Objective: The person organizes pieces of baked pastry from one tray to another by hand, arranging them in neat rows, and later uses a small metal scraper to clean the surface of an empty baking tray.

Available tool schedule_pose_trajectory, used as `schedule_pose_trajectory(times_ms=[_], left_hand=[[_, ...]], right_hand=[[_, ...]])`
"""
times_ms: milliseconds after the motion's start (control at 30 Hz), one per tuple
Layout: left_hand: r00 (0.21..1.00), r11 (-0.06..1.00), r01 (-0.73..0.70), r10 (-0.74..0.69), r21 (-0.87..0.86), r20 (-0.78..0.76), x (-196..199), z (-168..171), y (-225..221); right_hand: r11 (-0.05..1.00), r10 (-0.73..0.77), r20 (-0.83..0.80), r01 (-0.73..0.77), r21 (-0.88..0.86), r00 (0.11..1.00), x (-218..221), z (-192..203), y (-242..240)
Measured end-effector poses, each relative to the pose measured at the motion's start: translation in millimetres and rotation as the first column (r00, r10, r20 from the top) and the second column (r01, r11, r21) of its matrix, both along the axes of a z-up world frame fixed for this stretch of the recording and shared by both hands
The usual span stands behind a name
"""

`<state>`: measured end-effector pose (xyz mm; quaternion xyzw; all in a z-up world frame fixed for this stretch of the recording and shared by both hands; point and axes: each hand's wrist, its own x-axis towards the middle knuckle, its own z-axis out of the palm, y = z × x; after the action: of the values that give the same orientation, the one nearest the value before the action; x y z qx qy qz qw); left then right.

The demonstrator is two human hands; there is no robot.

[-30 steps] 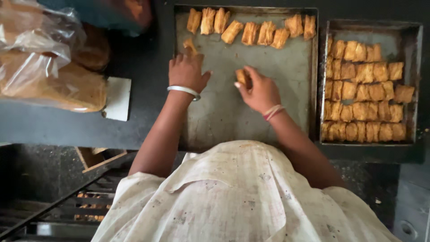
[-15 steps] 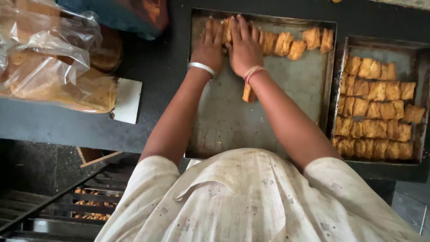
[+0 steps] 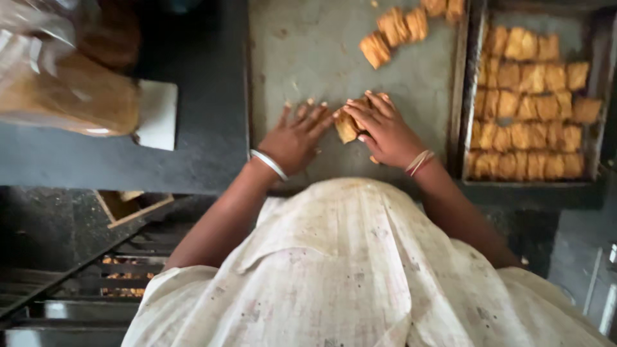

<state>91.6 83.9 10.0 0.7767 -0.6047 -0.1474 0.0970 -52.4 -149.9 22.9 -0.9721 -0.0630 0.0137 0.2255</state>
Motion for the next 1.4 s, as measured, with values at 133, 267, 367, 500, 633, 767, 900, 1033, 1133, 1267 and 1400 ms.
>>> schedule_pose_trajectory(times_ms=[133, 267, 367, 500, 633, 767, 900, 1033, 1133, 1267, 1400], left_hand=[[0.983, 0.978, -0.175, 0.179, -0.110, 0.030, -2.6, 32.7, 23.8], [0.829, 0.834, -0.552, 0.551, 0.021, -0.098, -13.2, 33.5, 38.8], [0.760, 0.763, -0.646, 0.639, -0.034, -0.120, -32.5, 20.5, 34.5], [0.751, 0.723, -0.660, 0.642, -0.204, -0.155, -40.1, -15.1, 25.2], [0.735, 0.664, -0.660, 0.667, -0.352, -0.120, -16.5, -43.0, 27.0], [0.830, 0.739, -0.554, 0.449, -0.383, -0.332, -4.9, -43.9, 24.4], [0.906, 0.824, -0.361, 0.198, -0.436, -0.374, -6.4, -27.4, 14.9], [0.863, 0.860, -0.388, 0.213, -0.332, -0.458, -16.6, -3.6, 29.0], [0.830, 0.882, -0.405, 0.244, -0.242, -0.501, -12.7, 15.2, 40.9], [0.926, 0.919, -0.311, 0.236, -0.241, -0.294, -4.2, 17.5, 33.7], [0.974, 0.936, -0.227, 0.212, -0.270, -0.085, 1.5, 7.7, 14.7]], right_hand=[[1.000, 0.029, 0.096, -0.028, -0.012, 0.995, -22.1, 17.6, -4.0], [0.998, -0.055, 0.117, 0.053, 0.018, 0.992, -30.4, 27.7, -7.5], [1.000, 0.000, 0.099, -0.002, 0.014, 0.995, -18.4, 19.2, 8.6], [0.976, 0.074, 0.075, -0.057, -0.209, 0.994, -6.4, 7.2, 23.8], [0.952, 0.090, 0.120, -0.050, -0.303, 0.989, 6.1, 11.4, 12.1], [0.969, 0.008, 0.052, 0.005, -0.247, 0.999, 13.5, 7.6, 10.3], [0.977, 0.096, 0.153, -0.064, -0.202, 0.984, 28.8, -8.2, 21.6], [0.957, 0.157, 0.181, -0.104, -0.269, 0.971, 31.6, -8.0, 15.1], [0.987, 0.117, 0.075, -0.108, -0.117, 0.990, 27.1, 5.8, 6.9], [0.979, 0.090, -0.017, -0.091, -0.180, 0.996, 8.1, 11.4, 20.0], [0.986, 0.022, 0.012, -0.020, -0.165, 1.000, 5.4, 7.6, 25.6]])
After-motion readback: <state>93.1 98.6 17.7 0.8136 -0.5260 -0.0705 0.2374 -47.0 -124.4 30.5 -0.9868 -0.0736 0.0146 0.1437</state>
